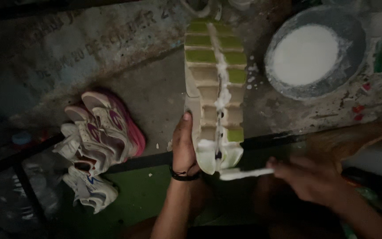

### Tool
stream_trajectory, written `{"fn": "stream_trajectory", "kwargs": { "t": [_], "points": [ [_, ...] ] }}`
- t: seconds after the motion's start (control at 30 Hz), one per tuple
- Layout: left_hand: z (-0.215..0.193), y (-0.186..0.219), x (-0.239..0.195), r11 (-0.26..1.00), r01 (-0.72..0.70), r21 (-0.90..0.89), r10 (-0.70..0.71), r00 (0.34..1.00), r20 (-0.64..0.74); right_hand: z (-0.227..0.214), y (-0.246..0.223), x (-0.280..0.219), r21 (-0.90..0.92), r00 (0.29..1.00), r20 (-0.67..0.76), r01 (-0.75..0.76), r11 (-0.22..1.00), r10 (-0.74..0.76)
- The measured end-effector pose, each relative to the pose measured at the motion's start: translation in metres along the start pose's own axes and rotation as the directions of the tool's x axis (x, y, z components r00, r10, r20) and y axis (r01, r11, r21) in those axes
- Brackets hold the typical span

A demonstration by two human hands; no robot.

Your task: The person holds a white sneaker and uses a toothbrush to apply a white cleaning paste from a bowl onto the shoe's sole and sides. The person repeatedly dips the brush into the paste and scrubs the shoe's surface.

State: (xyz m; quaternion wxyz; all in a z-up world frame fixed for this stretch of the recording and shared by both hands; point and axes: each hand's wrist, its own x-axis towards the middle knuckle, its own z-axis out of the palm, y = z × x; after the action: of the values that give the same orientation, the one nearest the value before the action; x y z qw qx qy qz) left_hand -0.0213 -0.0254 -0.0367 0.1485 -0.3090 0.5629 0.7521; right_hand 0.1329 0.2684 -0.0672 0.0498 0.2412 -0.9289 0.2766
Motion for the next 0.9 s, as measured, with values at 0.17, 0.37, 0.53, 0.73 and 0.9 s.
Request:
{"fn": "stream_trajectory", "kwargs": {
  "t": [0.17,0.37,0.53,0.73,0.9],
  "points": [
    [-0.009,0.005,0.004,0.945,-0.161,0.284,0.088,0.963,0.255,0.048,0.019,-0.040,0.918,0.947,0.191,-0.266,0.294,0.259],
    [-0.021,-0.020,0.012,0.998,-0.043,-0.042,0.047,0.994,0.095,0.052,0.074,-0.073,0.319,0.483,0.283,-0.862,0.394,0.829],
    [-0.010,-0.009,0.015,0.990,-0.020,-0.139,0.070,0.931,0.359,0.053,0.128,0.021,-0.209,0.775,0.048,-0.610,0.765,0.631],
    [-0.020,-0.028,0.018,1.000,0.020,0.002,-0.020,0.979,0.201,0.083,0.139,0.025,-0.458,0.750,0.049,-0.569,0.683,0.659],
    [-0.019,-0.041,0.019,0.993,-0.008,-0.114,0.041,0.955,0.293,0.010,0.114,0.061,0.215,0.332,0.386,-0.940,0.267,0.861]
  ]
}}
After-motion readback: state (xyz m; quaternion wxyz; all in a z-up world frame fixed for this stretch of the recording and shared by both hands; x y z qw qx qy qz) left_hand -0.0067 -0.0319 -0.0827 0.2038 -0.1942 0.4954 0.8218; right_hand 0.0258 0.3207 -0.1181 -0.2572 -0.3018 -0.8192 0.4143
